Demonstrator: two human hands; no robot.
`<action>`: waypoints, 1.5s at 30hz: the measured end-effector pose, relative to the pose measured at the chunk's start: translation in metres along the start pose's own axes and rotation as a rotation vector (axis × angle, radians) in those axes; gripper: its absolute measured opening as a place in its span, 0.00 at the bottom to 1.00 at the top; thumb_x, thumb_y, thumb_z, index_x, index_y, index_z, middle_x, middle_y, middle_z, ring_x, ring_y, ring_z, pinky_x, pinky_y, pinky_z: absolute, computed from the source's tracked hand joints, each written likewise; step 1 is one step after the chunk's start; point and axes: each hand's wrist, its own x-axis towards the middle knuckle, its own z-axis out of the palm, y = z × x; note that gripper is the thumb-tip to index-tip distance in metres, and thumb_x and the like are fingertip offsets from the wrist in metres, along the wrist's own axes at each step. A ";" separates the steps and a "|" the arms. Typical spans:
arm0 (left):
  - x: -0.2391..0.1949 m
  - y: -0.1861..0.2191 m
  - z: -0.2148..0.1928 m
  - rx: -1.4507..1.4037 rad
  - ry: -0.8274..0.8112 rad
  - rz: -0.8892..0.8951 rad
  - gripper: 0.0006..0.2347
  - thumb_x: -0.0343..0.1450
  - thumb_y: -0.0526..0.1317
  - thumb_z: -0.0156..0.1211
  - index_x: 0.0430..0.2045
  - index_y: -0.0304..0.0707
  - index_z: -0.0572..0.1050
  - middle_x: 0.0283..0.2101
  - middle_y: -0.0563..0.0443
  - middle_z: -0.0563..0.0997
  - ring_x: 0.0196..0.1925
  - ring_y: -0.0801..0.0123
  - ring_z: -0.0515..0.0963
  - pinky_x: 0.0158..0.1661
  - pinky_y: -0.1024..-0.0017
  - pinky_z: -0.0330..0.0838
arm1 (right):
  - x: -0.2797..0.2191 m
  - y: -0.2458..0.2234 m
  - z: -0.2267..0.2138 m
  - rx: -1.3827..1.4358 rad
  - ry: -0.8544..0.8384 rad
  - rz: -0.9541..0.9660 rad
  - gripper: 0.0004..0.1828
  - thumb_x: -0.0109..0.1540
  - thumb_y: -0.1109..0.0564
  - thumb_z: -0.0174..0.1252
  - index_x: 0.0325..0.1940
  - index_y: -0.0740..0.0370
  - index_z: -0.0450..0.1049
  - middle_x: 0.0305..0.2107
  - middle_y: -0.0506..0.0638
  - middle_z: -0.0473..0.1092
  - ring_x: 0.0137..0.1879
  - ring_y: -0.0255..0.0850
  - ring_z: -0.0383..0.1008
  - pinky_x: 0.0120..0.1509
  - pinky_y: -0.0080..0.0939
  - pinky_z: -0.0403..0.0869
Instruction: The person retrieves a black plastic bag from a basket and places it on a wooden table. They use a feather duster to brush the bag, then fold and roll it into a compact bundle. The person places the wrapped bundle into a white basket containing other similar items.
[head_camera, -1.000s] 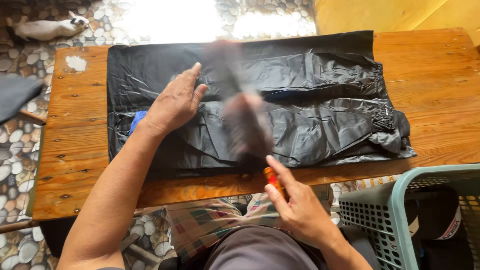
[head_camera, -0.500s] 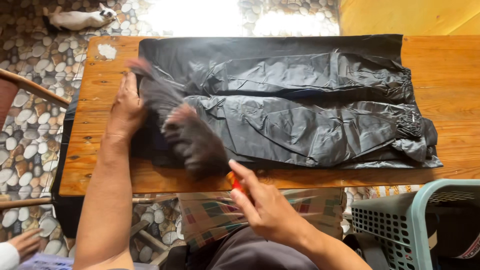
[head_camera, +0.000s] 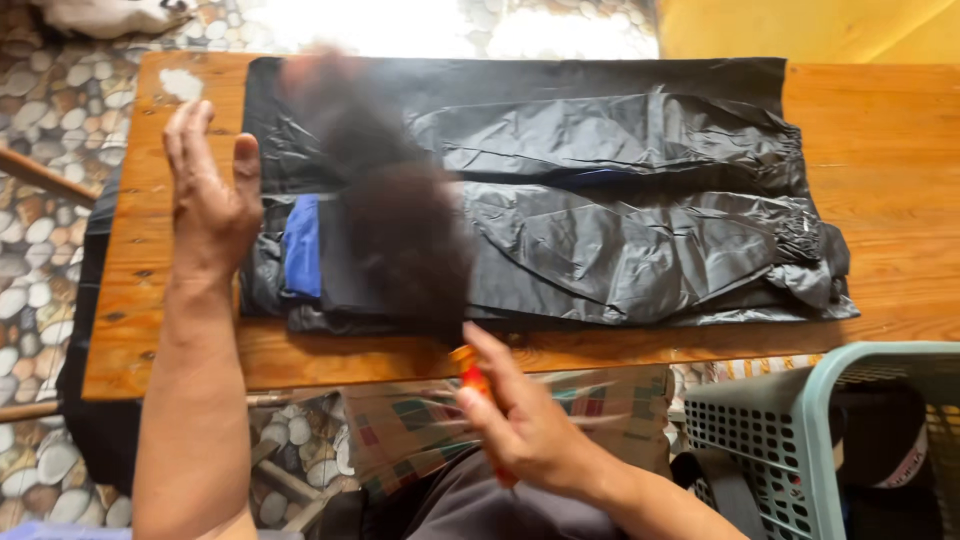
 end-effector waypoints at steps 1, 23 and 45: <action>0.000 0.009 -0.005 0.050 0.028 0.085 0.26 0.85 0.48 0.43 0.64 0.10 0.61 0.65 0.19 0.62 0.70 0.33 0.61 0.69 0.46 0.56 | -0.002 0.007 -0.007 -0.016 0.093 0.068 0.39 0.66 0.48 0.50 0.81 0.50 0.48 0.26 0.43 0.67 0.27 0.32 0.65 0.36 0.35 0.70; -0.005 0.019 0.009 0.061 -0.363 -0.051 0.28 0.78 0.53 0.51 0.64 0.24 0.66 0.69 0.28 0.62 0.72 0.41 0.60 0.68 0.48 0.53 | -0.015 0.041 -0.088 0.445 0.557 0.150 0.33 0.64 0.49 0.50 0.75 0.52 0.61 0.26 0.47 0.71 0.20 0.30 0.62 0.20 0.31 0.61; 0.002 0.121 0.014 -0.029 -0.454 0.578 0.23 0.69 0.49 0.69 0.53 0.33 0.75 0.61 0.33 0.76 0.65 0.46 0.74 0.70 0.43 0.59 | -0.032 0.047 -0.123 0.532 0.841 -0.331 0.22 0.69 0.54 0.50 0.68 0.51 0.60 0.29 0.52 0.65 0.24 0.36 0.64 0.25 0.32 0.70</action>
